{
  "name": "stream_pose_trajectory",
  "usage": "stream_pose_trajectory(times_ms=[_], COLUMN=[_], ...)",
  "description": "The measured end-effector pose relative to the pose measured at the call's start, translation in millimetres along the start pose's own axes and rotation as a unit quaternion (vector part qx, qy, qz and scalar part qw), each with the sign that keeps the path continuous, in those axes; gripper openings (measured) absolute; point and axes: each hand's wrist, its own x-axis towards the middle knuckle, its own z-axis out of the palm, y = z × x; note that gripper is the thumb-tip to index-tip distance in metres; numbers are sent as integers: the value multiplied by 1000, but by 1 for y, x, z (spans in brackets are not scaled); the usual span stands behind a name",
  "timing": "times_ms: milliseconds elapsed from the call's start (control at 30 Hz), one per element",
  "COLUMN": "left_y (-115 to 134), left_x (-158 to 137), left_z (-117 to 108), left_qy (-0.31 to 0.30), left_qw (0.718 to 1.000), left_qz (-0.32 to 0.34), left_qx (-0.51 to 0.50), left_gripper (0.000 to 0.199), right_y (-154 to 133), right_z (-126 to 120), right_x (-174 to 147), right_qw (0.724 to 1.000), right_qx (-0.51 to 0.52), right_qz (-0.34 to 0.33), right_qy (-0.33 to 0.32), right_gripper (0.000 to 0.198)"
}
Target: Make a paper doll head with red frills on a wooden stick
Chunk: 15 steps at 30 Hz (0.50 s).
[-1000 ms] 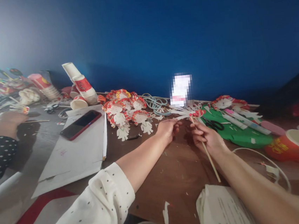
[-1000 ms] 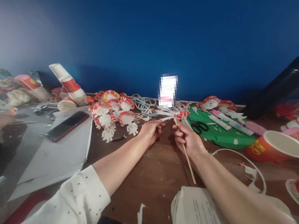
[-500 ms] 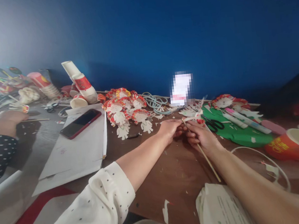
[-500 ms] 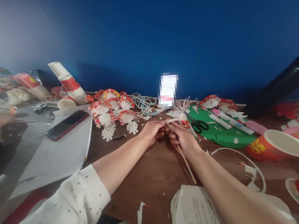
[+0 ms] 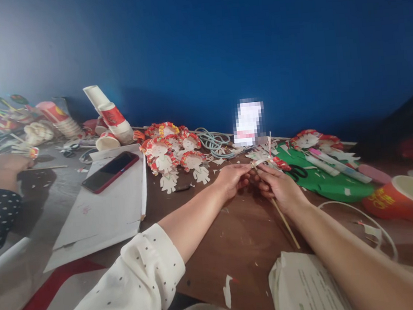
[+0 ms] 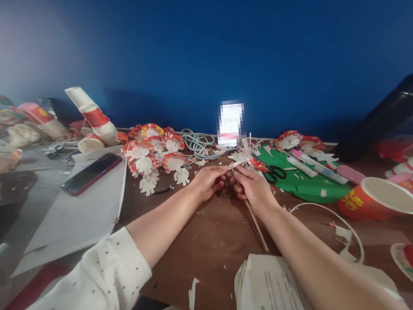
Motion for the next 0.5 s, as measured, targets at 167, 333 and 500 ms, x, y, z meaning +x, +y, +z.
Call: stream_pose_trajectory(times_ms=[167, 333, 500], left_y=[0, 0, -3], left_x=[1, -1, 1], left_z=[0, 3, 3], left_qy=[4, 16, 29], left_qw=[1000, 1000, 999], left_qz=[9, 11, 24], left_qx=[-4, 3, 29], left_gripper=[14, 18, 25], right_y=[1, 1, 2], right_z=[-1, 3, 5], right_x=[-1, -4, -7], right_qw=[1000, 998, 997], right_qx=[-19, -49, -67], right_qz=[-5, -22, -32], right_qy=[-13, -14, 16], right_gripper=[48, 54, 52])
